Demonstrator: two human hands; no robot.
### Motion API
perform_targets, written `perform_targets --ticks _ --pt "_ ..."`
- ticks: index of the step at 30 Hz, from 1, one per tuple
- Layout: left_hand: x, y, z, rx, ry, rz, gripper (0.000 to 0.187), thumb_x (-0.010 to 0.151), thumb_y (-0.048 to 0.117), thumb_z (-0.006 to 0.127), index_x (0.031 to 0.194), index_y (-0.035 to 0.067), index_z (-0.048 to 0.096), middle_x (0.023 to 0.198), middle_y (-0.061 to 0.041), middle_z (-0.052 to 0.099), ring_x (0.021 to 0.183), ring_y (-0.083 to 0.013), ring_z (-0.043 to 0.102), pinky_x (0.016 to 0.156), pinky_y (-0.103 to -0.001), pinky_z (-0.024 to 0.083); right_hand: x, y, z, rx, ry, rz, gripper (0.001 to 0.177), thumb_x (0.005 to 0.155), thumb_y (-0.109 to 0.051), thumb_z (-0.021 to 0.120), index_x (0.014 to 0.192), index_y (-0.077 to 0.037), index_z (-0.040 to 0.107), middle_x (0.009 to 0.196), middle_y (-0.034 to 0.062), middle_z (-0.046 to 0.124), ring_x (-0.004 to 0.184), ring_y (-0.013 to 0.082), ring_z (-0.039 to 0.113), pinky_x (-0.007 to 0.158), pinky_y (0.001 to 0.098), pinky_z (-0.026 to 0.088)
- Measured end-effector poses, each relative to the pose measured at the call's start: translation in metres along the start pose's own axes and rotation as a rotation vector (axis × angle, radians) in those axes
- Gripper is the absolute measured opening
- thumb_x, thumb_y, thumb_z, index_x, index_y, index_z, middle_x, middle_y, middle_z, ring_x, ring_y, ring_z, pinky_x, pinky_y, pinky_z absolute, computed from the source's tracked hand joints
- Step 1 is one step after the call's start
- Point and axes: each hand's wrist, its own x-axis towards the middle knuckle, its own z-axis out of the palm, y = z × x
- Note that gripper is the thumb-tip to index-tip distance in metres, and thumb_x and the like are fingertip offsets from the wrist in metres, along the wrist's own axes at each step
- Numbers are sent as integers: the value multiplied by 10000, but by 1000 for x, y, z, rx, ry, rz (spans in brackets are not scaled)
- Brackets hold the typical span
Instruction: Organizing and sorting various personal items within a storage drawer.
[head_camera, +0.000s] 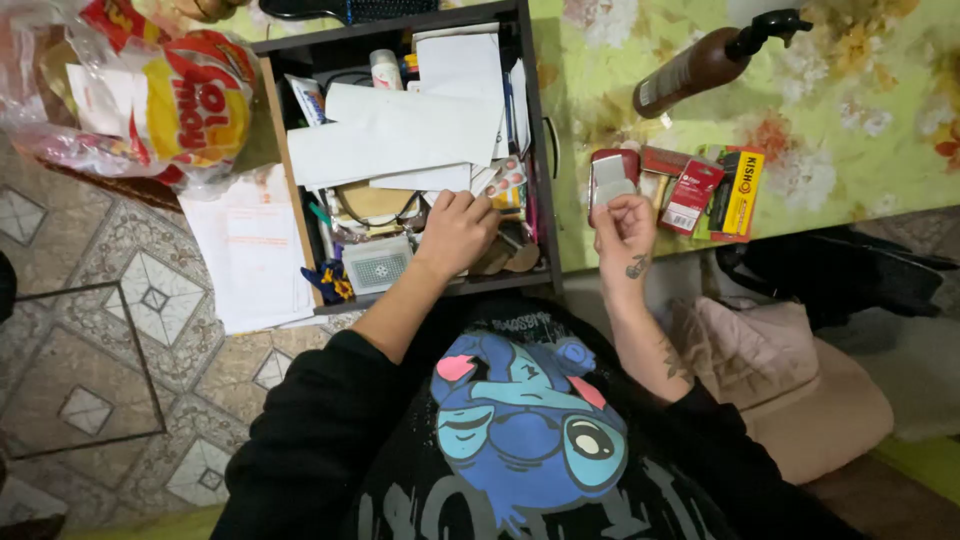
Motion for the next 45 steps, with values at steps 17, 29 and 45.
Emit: perform_targets --ticks 17,29,45 --pt "14 9 -67 -1009 278 -678 147 913 156 731 1051 104 740 885 15 710 750 -104 676 652 -256 523 -20 -37 36 -1 -86 207 118 1003 -87 666 1109 -97 617 852 -40 619 649 18 508 552 178 371" --pt "-32 -24 -116 -1896 242 -1132 92 914 128 738 934 95 655 879 12 675 790 -67 659 680 -246 559 -32 -82 108 165 -326 171 57 1030 -43 657 1083 -23 647 984 31 691 872 86 631 794 240 502" --pt "-75 -41 -129 -2220 -147 -966 75 901 150 773 864 109 721 1037 69 680 895 -53 640 757 -276 566 -70 -153 161 -72 -645 -298 987 837 -331 872 1558 37 307 1534 144 436 1429 260 425 1202 394 337"
